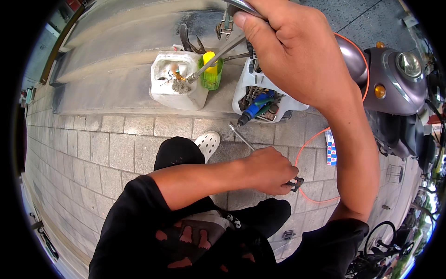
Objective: The person uses a T-wrench to tighten a bicycle pedal held in their left hand. They then walk over to a bicycle, pick up a second pedal from the ground, and attach it to the crank arm.
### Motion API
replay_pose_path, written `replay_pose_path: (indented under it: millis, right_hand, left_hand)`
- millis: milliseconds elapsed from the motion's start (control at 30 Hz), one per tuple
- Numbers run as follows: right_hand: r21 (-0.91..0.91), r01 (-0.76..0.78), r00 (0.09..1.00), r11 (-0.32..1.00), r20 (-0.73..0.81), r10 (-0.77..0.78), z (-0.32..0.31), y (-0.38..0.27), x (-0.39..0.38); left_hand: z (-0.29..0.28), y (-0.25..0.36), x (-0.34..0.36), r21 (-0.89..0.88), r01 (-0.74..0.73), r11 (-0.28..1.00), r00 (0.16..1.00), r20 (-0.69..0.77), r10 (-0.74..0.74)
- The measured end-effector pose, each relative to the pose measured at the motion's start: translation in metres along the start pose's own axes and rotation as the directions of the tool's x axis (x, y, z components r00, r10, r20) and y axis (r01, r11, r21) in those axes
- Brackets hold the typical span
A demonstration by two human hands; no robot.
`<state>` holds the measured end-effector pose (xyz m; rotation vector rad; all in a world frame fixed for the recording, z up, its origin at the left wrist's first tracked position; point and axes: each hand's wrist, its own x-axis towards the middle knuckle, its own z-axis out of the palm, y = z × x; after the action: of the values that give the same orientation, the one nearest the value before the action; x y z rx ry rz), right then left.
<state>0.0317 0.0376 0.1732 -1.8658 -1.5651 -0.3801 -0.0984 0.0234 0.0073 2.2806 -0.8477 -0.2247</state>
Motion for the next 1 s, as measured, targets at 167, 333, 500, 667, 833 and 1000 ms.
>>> replay_pose_path:
  millis: [167, 333, 500, 667, 833, 1000]
  right_hand:
    - [0.039, 0.244, 0.864, 0.969, 0.446, -0.236, 0.024, -0.020, 0.012]
    - [-0.205, 0.355, 0.843, 0.912, 0.492, -0.218, 0.057, 0.004, -0.012]
    - [-0.232, -0.329, 0.851, 0.915, 0.348, 0.394, -0.028, 0.004, -0.067]
    - [0.227, -0.739, 0.674, 0.634, 0.275, 0.686, -0.037, 0.032, -0.241]
    - [0.230, -0.790, 0.613, 0.569, 0.329, 0.718, 0.023, -0.031, -0.303]
    - [0.674, -0.673, 0.640, 0.304, 0.326, 0.696, 0.067, -0.044, -0.318]
  left_hand:
    - [-0.002, 0.000, 0.004, 0.040, 0.028, 0.999, 0.997, 0.073, -0.031]
    - [0.002, 0.003, 0.008, 0.101, -0.031, 0.994, 0.998, 0.050, 0.026]
    - [-0.010, 0.009, 0.004, -0.065, 0.012, 0.998, 0.998, -0.061, -0.016]
    - [-0.012, 0.021, 0.009, -0.455, -0.180, 0.872, 0.933, -0.360, 0.005]
    - [-0.010, 0.023, 0.013, -0.824, -0.208, 0.527, 0.911, -0.359, -0.203]
    - [-0.015, 0.013, 0.023, -0.904, -0.231, 0.359, 0.818, -0.380, -0.432]
